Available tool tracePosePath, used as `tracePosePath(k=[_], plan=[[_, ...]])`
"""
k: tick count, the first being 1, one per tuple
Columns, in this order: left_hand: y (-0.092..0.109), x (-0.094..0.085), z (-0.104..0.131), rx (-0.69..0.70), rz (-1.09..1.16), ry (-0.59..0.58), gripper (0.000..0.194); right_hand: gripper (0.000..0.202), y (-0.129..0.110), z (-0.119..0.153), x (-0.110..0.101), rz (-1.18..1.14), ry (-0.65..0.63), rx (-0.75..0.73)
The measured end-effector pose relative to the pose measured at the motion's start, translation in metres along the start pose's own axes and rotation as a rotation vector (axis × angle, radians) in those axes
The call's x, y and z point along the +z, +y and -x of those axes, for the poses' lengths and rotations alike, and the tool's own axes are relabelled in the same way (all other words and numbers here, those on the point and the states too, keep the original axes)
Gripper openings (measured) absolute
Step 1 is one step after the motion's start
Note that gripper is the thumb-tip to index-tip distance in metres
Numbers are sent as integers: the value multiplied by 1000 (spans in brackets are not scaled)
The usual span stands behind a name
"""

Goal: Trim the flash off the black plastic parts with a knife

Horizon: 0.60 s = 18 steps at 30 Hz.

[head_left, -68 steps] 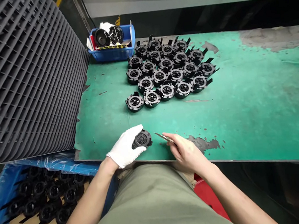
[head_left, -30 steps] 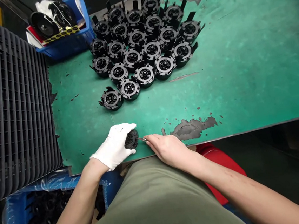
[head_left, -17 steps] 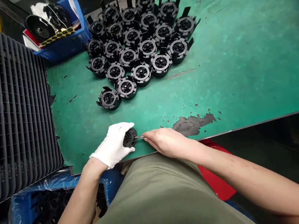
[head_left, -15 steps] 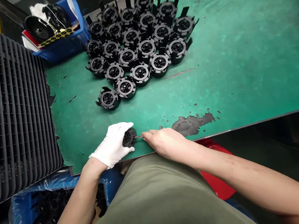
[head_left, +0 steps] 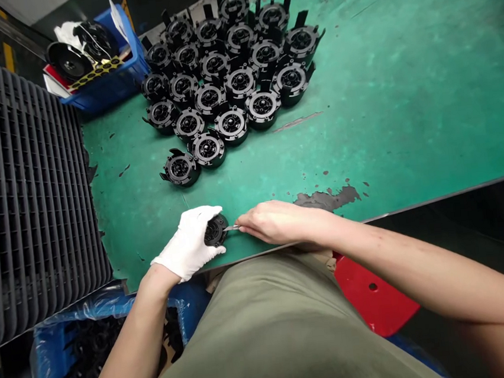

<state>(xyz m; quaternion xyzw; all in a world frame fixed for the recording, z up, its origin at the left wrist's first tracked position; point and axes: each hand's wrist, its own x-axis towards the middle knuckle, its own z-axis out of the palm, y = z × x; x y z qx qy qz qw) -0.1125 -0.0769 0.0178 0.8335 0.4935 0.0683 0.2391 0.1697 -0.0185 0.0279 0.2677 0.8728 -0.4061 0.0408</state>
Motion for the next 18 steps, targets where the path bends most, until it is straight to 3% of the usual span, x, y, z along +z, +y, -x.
tracePosePath(k=[7,13,18], plan=[[-1,-2,-1,15,3,0,104,31,13,-20,-33,31,-146,-157],[-1,-2,-2,28,-8,1,106,33,11,-36,-48,212,-229,-210],[-5,0,-3,50,-4,4,106,28,7,-44,-56,230,-272,-204]])
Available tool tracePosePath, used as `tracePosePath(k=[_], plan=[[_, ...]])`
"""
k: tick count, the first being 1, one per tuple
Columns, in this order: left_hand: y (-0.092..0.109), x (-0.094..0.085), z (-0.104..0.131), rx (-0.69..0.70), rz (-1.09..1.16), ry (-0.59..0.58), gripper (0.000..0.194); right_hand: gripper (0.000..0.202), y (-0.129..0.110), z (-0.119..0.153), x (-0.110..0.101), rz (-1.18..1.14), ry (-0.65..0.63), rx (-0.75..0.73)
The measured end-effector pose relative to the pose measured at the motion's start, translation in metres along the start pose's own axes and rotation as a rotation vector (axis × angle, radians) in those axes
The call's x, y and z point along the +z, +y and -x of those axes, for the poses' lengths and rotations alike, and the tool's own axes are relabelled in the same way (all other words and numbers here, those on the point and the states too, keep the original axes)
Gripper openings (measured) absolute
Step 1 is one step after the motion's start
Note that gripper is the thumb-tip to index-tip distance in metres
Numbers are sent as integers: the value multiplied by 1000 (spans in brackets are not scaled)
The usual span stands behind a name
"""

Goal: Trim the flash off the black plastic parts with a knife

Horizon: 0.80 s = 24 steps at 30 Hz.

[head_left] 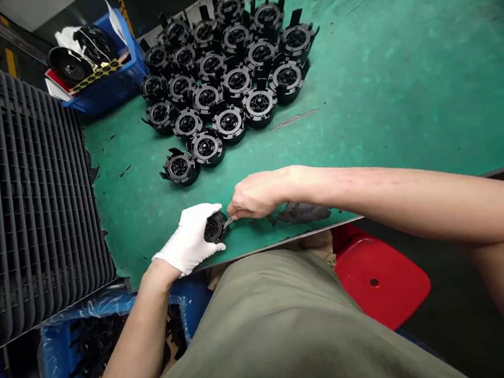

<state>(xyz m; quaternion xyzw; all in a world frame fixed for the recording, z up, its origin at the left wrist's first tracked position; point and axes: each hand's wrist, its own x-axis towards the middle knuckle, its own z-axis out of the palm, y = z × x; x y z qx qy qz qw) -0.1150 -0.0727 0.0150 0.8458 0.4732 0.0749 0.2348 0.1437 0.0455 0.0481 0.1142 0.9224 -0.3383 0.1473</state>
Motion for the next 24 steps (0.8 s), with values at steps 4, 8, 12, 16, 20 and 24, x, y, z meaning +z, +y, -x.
tracePosePath(k=[4,8,12,16,20,24], plan=[[-3,1,-1,28,-8,1,106,23,-6,-2,-5,-68,-22,72],[-3,0,0,23,-15,-6,107,20,-19,0,-1,-135,-35,188],[-1,1,0,4,-5,-16,106,37,-37,7,11,-128,-46,289],[-1,2,0,-1,-7,1,106,46,-51,16,18,-145,3,359],[-1,1,0,4,-17,8,106,43,-52,22,26,-152,61,333],[1,0,-1,-10,-17,15,105,26,-56,26,47,-91,127,294]])
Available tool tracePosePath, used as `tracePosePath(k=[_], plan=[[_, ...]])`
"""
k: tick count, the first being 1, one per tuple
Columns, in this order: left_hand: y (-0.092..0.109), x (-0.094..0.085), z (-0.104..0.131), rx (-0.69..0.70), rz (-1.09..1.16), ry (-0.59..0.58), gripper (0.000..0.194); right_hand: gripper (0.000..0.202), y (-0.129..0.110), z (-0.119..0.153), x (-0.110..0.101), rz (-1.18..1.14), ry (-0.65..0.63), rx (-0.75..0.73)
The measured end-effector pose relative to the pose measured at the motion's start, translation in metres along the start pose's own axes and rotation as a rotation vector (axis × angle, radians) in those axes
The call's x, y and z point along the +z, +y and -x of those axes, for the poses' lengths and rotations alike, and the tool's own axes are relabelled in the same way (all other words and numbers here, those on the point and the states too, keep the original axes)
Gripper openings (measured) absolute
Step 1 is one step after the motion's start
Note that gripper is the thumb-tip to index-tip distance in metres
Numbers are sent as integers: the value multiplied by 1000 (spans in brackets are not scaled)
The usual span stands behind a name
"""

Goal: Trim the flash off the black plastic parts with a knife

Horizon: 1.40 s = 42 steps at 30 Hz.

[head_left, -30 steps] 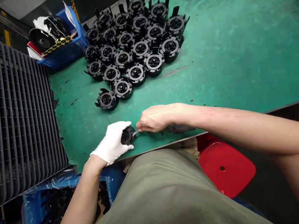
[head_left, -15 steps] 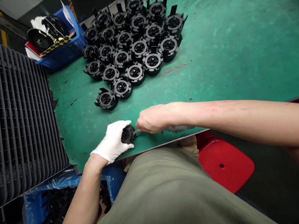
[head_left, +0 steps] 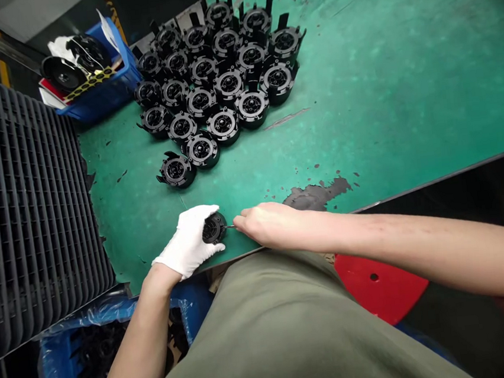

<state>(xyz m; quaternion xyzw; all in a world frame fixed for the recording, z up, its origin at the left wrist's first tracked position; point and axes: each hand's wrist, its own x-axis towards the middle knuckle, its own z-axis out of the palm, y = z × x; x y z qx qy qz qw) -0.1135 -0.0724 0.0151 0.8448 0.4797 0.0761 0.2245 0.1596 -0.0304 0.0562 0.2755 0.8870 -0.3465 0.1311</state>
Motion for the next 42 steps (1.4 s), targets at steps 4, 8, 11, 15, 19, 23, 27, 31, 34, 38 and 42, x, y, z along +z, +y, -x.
tracePosePath(k=[4,8,11,15,19,23,27,31,34,38,42], plan=[[1,-1,0,-1,2,-1,103,28,-7,9,21,60,51,-12],[2,-3,0,-8,-8,-19,101,26,-7,11,27,94,96,-62],[2,-3,-1,-13,-6,-32,100,24,-1,8,28,147,129,-140],[1,-1,-1,-7,4,-26,101,22,1,6,32,207,146,-166],[0,-1,0,2,10,-27,100,25,-8,6,35,266,162,-130],[0,0,1,23,4,-10,103,27,-12,6,35,234,162,-53],[-1,0,1,17,3,-10,104,26,-7,4,35,176,171,13],[0,-2,1,3,3,-22,104,36,-6,5,37,-12,219,151],[1,-2,1,3,-4,-19,104,37,-11,4,41,-112,199,191],[1,-1,0,9,-4,-17,103,34,-14,1,43,-138,192,196],[0,-1,1,-4,-4,-26,103,34,-13,0,43,-143,195,199]])
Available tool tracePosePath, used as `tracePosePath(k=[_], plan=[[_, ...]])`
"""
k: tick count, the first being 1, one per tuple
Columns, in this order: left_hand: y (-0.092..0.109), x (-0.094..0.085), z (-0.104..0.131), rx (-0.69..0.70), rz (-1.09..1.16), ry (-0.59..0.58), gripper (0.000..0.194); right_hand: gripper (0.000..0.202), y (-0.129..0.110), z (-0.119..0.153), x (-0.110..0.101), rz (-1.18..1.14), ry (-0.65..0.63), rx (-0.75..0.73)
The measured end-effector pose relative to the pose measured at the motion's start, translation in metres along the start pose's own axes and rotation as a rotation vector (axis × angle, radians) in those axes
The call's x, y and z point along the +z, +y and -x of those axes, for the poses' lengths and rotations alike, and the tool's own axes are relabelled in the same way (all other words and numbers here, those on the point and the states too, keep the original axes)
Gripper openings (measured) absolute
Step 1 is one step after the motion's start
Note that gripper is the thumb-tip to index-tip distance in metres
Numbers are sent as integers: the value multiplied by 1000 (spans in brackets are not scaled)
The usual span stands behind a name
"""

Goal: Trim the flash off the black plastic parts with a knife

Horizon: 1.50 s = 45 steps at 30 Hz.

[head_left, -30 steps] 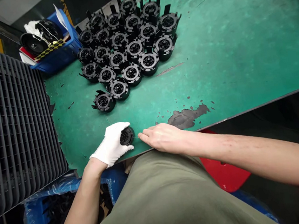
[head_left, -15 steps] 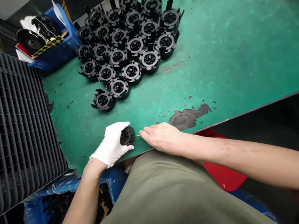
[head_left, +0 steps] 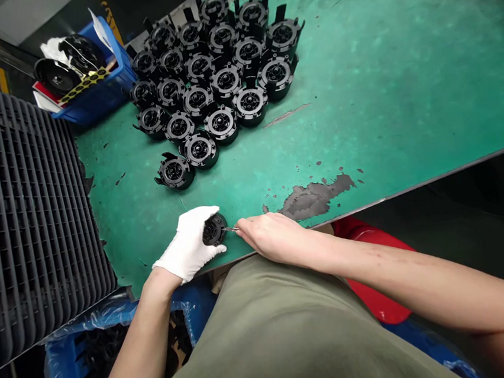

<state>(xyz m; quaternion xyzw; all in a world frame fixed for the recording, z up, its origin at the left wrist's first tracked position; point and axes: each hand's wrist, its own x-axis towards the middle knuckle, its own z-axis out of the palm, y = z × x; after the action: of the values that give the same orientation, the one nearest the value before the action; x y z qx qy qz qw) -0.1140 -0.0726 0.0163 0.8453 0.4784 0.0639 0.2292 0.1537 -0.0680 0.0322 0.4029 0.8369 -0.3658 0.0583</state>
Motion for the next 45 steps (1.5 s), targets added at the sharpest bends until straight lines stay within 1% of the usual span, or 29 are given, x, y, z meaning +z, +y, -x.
tracePosePath(k=[4,8,10,13,16,22,29,34,39,43,45], plan=[[1,-1,0,14,0,10,103,35,-1,1,-2,28,-3,2],[2,-1,0,22,-2,23,102,24,-7,5,-8,81,-28,-14],[2,0,0,5,2,12,102,24,-10,7,-10,101,-41,-17],[1,0,1,-8,8,-3,103,24,-13,6,-12,100,-51,-17],[-1,1,2,6,7,-8,105,22,-10,2,-10,66,-59,-23],[-1,1,1,26,3,2,108,37,-2,-4,-12,0,-77,-21],[-2,2,1,54,-4,24,108,39,0,-8,-24,-53,-138,-31],[-3,1,0,56,-18,16,105,40,1,-6,-26,-101,-153,-38],[-3,2,0,54,-23,29,104,34,6,-7,-25,-203,-143,-58],[-1,2,0,46,-22,39,107,33,16,-13,-27,-394,-175,-96],[0,1,0,43,-14,40,106,36,22,-13,-29,-499,-204,-110]])
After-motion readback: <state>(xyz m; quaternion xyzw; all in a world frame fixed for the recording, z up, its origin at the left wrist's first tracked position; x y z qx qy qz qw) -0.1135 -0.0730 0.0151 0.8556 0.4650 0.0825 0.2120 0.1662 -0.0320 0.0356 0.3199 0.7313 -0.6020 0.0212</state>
